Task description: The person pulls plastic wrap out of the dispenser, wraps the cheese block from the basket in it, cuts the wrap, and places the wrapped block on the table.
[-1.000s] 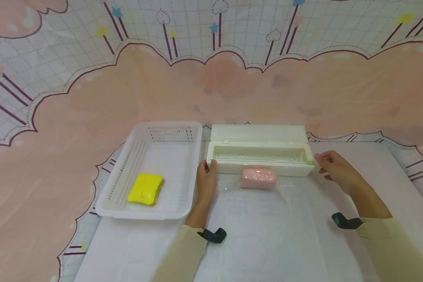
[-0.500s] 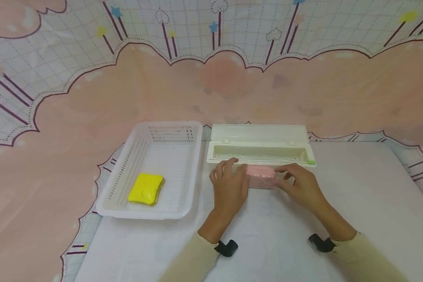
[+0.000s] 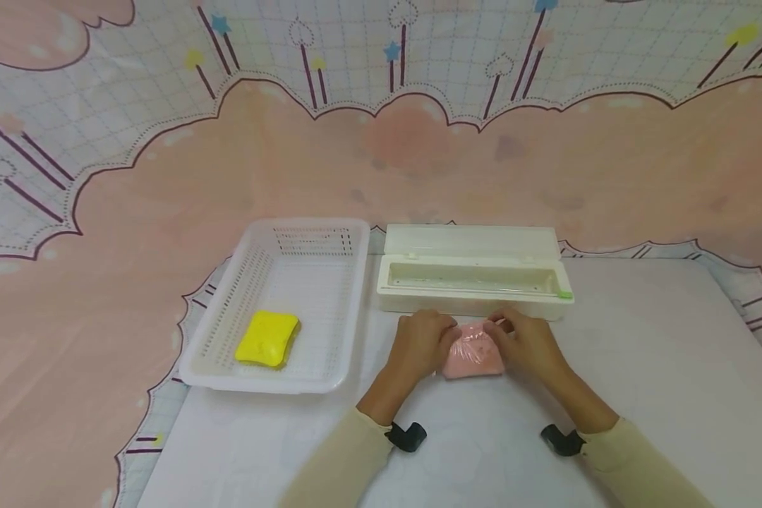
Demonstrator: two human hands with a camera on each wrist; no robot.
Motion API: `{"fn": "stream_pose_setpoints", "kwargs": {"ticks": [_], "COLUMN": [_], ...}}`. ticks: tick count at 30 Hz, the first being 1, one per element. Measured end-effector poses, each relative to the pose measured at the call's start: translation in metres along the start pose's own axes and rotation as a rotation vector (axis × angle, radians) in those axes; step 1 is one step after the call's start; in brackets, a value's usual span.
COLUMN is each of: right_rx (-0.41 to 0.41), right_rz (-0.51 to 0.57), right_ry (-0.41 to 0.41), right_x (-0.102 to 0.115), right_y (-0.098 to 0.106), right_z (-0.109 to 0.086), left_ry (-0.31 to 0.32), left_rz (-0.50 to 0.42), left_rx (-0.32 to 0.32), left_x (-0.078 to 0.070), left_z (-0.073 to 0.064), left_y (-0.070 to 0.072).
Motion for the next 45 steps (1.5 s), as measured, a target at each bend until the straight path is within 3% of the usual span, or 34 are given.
{"fn": "stream_pose_setpoints", "kwargs": {"ticks": [3, 7, 9, 12, 15, 18, 20, 23, 26, 28, 32, 36, 41, 45], "right_rx": [0.092, 0.163, 0.161, 0.092, -0.027, -0.077, -0.039, 0.108, 0.263, 0.322, 0.382, 0.429, 0.451, 0.437], "right_rz": [-0.041, -0.059, -0.069, -0.106, -0.149, -0.152, -0.128, -0.046, 0.107, 0.214, 0.403, 0.511, 0.481, 0.445], "right_ry": [-0.04, -0.063, -0.057, -0.051, -0.056, -0.074, -0.101, -0.19, -0.299, -0.345, -0.377, -0.375, -0.335, -0.304], "right_x": [-0.002, -0.001, 0.001, 0.003, 0.002, -0.002, -0.007, -0.014, -0.018, -0.018, -0.016, -0.014, -0.012, -0.011], "right_y": [-0.001, -0.001, 0.0, 0.004, 0.014, 0.024, 0.026, 0.024, 0.015, 0.01, 0.002, -0.001, -0.003, -0.004], "right_z": [-0.003, -0.004, -0.005, -0.009, -0.015, -0.023, -0.027, -0.031, -0.035, -0.038, -0.041, -0.039, -0.036, -0.034], "left_ry": [0.044, 0.146, 0.19, 0.235, 0.262, 0.294, 0.316, 0.333, 0.336, 0.331, 0.333, 0.399, 0.517, 0.54], "left_rz": [-0.087, -0.229, -0.279, -0.33, -0.374, -0.424, -0.452, -0.485, -0.507, -0.519, -0.554, -0.66, -0.859, -0.919], "left_rx": [0.135, 0.263, 0.313, 0.358, 0.372, 0.382, 0.399, 0.417, 0.412, 0.402, 0.382, 0.36, 0.335, 0.336], "left_x": [-0.002, -0.006, -0.008, -0.01, -0.011, -0.01, -0.009, -0.009, -0.011, -0.012, -0.013, -0.008, -0.003, 0.0], "left_z": [-0.005, -0.01, -0.01, -0.011, -0.013, -0.016, -0.018, -0.021, -0.023, -0.024, -0.027, -0.031, -0.035, -0.038], "left_y": [-0.001, 0.001, 0.004, 0.005, 0.005, 0.002, 0.0, 0.0, 0.001, 0.002, 0.002, 0.0, -0.005, -0.006]}}
Point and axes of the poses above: each hand's wrist, its own z-axis towards the middle knuckle, its own y-axis out of the back of the hand, x = y × z, the point moved 2 cm from there along z, towards the middle knuckle, and after that the axes turned 8 degrees about -y, right-handed, at the moved point
